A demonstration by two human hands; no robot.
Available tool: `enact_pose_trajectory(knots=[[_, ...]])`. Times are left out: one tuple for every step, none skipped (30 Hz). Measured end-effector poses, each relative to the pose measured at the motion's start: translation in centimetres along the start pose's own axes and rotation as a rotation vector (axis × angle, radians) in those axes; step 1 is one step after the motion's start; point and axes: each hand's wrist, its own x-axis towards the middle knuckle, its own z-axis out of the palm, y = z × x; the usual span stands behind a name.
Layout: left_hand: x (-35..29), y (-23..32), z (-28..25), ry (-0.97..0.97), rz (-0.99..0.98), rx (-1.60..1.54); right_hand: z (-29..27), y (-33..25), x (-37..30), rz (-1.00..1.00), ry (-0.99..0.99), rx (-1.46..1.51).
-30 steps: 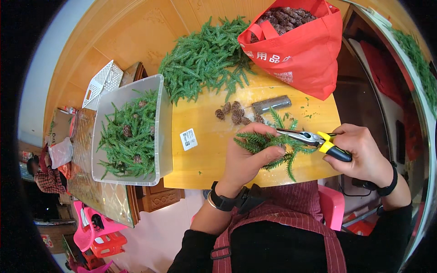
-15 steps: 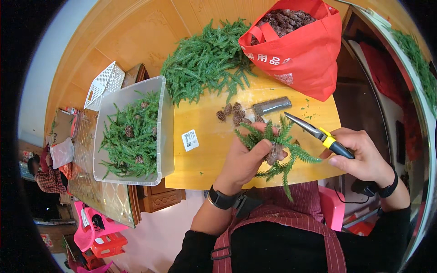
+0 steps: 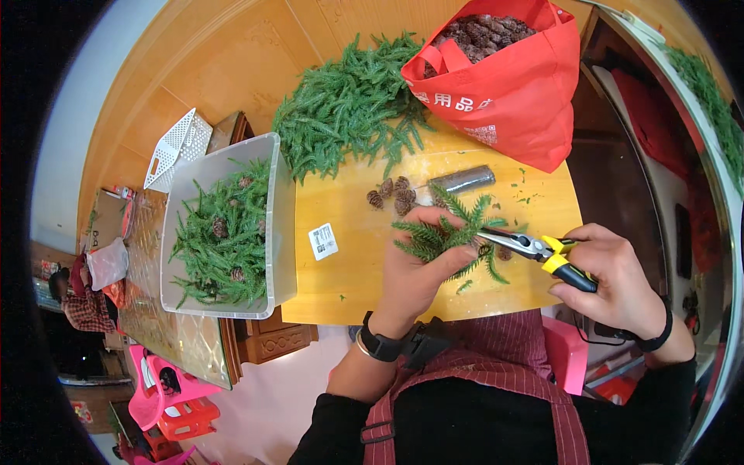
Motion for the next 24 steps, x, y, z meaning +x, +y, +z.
enact_pose_trajectory(knots=[[0.0, 0.0, 0.2, 0.038, 0.084, 0.073, 0.0, 0.0, 0.1, -0.001, 0.000, 0.002], [0.0, 0.0, 0.2, 0.077, 0.168, 0.145, 0.1, 0.0, 0.2, -0.006, -0.007, -0.008], [-0.1, 0.0, 0.2, 0.076, 0.169, 0.145, 0.0, -0.2, 0.2, -0.010, -0.013, -0.020], [-0.1, 0.1, 0.2, 0.101, 0.235, 0.281, 0.1, -0.2, 0.3, -0.010, -0.013, -0.021], [-0.1, 0.1, 0.2, 0.127, 0.300, 0.416, 0.3, -0.3, 0.4, -0.019, 0.001, -0.034], [0.0, 0.0, 0.3, 0.126, 0.301, 0.417, 0.4, -0.2, 0.3, -0.028, 0.018, -0.047], [0.1, -0.1, 0.4, 0.138, 0.407, 0.508, 0.5, -0.1, 0.3, -0.028, 0.019, -0.047], [0.1, -0.1, 0.4, 0.150, 0.514, 0.598, 0.5, -0.1, 0.2, -0.026, 0.032, -0.064], [0.1, -0.1, 0.2, 0.153, 0.516, 0.598, 0.6, -0.1, 0.3, -0.026, 0.041, -0.081], [-0.1, -0.3, -0.1, 0.129, 0.535, 0.644, 0.7, -0.2, 0.3, -0.028, 0.040, -0.082], [-0.1, -0.3, -0.2, 0.105, 0.554, 0.690, 0.7, -0.3, 0.3, -0.024, 0.057, -0.093], [-0.1, -0.2, -0.2, 0.107, 0.554, 0.689, 0.8, -0.3, 0.3, -0.017, 0.072, -0.104], [-0.1, -0.1, -0.1, 0.096, 0.556, 0.694, 0.8, -0.2, 0.3, -0.017, 0.070, -0.105], [-0.1, -0.1, -0.1, 0.085, 0.558, 0.699, 0.9, -0.2, 0.3, -0.021, 0.068, -0.105], [-0.2, 0.0, -0.1, 0.086, 0.558, 0.699, 0.9, -0.2, 0.3, -0.025, 0.065, -0.104], [-0.2, 0.0, -0.1, 0.085, 0.560, 0.699, 0.9, -0.1, 0.3, -0.025, 0.065, -0.104], [-0.2, 0.1, -0.1, 0.084, 0.562, 0.699, 0.9, 0.0, 0.2, -0.024, 0.057, -0.112], [-0.2, 0.0, -0.1, 0.085, 0.563, 0.699, 1.0, 0.1, 0.2, -0.023, 0.048, -0.121], [-0.2, -0.1, -0.2, 0.082, 0.562, 0.698, 1.0, 0.2, 0.2, -0.023, 0.048, -0.121], [-0.2, -0.1, -0.2, 0.078, 0.560, 0.698, 1.1, 0.2, 0.2, -0.029, 0.066, -0.139], [-0.2, -0.1, -0.2, 0.079, 0.561, 0.698, 1.2, 0.2, 0.2, -0.035, 0.085, -0.156], [-0.2, 0.0, -0.1, 0.085, 0.572, 0.712, 1.2, 0.3, 0.1, -0.035, 0.085, -0.157], [-0.2, 0.1, 0.0, 0.092, 0.584, 0.727, 1.3, 0.3, 0.1, -0.044, 0.090, -0.180], [-0.2, 0.2, 0.1, 0.094, 0.585, 0.727, 1.4, 0.4, 0.1, -0.054, 0.096, -0.203]])
